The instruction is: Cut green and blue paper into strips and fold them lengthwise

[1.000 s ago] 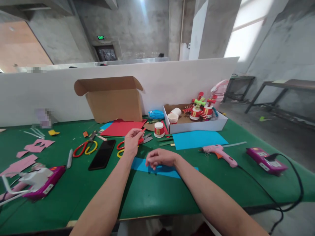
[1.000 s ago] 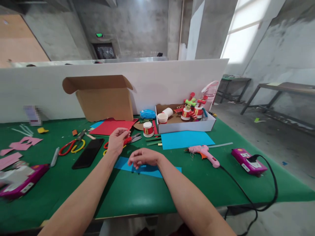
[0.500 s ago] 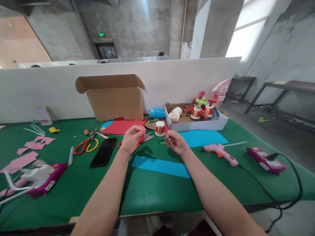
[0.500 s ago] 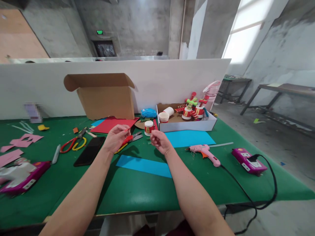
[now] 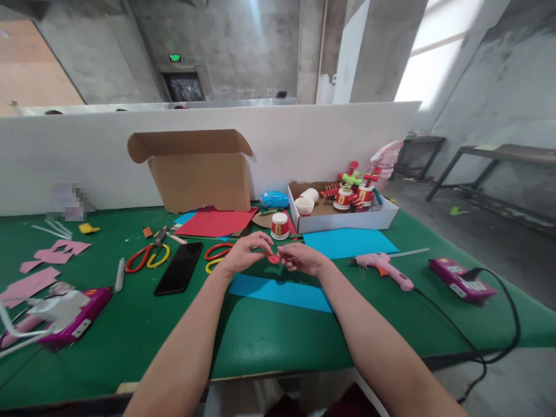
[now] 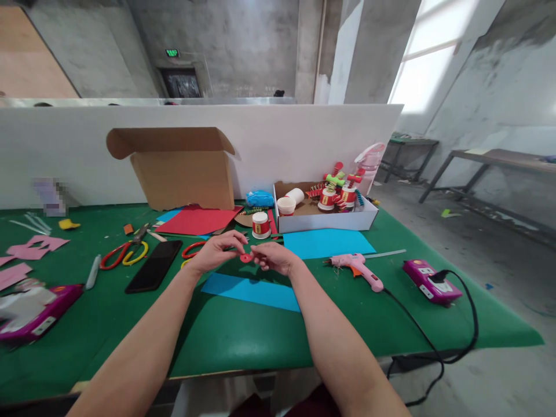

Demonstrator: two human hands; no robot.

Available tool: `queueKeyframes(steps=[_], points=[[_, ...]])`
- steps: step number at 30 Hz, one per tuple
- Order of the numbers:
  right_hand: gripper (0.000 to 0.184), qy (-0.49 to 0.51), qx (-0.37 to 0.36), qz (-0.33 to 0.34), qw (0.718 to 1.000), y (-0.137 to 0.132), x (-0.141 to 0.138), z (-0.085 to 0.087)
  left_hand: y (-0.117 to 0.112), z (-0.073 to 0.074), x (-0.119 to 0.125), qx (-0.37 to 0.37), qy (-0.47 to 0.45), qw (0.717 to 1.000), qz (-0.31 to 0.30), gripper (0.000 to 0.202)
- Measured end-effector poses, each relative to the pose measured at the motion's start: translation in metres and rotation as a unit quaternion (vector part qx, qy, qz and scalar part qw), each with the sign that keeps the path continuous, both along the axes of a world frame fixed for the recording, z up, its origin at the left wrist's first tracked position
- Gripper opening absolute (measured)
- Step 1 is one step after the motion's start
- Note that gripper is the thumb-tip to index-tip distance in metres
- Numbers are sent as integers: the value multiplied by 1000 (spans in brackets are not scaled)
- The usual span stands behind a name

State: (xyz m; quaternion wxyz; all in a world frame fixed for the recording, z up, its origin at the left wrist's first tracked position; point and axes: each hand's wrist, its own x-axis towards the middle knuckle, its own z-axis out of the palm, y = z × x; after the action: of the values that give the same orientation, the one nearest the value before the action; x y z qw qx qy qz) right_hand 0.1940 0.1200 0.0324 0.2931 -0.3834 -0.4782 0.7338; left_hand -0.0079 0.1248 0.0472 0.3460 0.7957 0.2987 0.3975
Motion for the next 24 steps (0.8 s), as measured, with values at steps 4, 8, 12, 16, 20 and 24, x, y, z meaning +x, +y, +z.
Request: queueKeyframes(steps=[4, 8, 12, 16, 20, 24], points=[[30, 12, 13, 16, 1000, -1, 0, -2, -1, 0, 0, 0, 26, 1000, -11, 11], [34, 25, 40, 8, 999, -1, 0, -4, 0, -3, 4, -8, 11, 1000, -1, 7], [37, 45, 75, -55, 995, 2, -2, -5, 3, -7, 8, -86, -45, 993, 74, 16], [42, 57, 83, -136, 986, 5, -3, -7, 2, -6, 10, -204, -68, 973, 89, 28], [42, 48, 91, -172, 980, 7, -5, -10, -2, -2, 12, -243, -74, 964, 74, 33], [40, 38, 101, -173, 979, 8, -7, -13, -3, -1, 13, -246, -54, 963, 90, 32]])
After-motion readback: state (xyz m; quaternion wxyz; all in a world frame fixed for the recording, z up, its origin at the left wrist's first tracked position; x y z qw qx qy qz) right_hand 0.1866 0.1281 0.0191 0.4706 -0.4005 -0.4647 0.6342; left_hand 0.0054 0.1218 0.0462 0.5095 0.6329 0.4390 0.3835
